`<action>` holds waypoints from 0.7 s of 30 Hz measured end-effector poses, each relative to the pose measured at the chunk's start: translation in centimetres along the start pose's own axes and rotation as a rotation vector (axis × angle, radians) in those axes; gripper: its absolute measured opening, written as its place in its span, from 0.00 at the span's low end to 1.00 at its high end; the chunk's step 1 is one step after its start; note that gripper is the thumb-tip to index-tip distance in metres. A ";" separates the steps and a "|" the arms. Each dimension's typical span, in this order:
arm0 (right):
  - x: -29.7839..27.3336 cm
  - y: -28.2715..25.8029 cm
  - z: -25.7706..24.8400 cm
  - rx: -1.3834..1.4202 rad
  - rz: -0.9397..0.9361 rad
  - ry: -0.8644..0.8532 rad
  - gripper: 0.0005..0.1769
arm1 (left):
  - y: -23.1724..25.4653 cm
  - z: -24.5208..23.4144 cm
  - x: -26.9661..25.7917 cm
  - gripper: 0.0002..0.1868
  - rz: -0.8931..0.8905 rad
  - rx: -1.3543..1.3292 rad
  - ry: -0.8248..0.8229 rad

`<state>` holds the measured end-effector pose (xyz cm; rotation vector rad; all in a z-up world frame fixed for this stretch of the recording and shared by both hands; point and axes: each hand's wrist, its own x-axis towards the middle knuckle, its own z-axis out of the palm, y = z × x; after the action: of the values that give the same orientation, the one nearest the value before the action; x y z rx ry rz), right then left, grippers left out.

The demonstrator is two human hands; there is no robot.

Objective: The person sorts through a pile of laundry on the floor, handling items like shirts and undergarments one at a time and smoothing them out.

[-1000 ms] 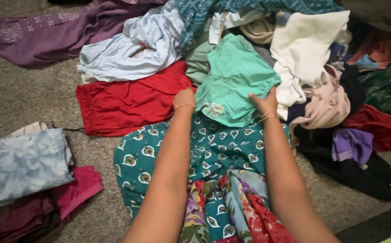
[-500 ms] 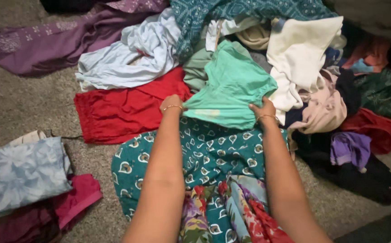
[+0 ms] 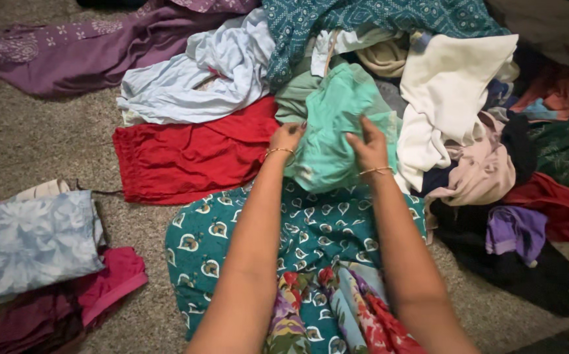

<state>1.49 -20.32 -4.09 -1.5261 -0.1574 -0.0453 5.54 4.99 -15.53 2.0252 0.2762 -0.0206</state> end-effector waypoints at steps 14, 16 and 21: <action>0.6 -9.7 -1.2 -0.046 -0.051 0.152 0.12 | 9.1 -8.5 -2.7 0.31 -0.272 -0.575 -0.485; 1.1 -6.3 -3.4 -0.200 0.089 0.314 0.13 | 8.9 -9.2 -2.7 0.29 -0.242 -0.394 -0.294; -0.9 -0.3 -5.5 -0.654 0.162 0.372 0.13 | 5.8 -8.4 -2.3 0.24 -0.017 0.047 -0.072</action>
<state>1.00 -25.91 -4.08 -2.1431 0.3089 -0.2705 3.56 9.49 -6.33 2.0643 0.2499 -0.1118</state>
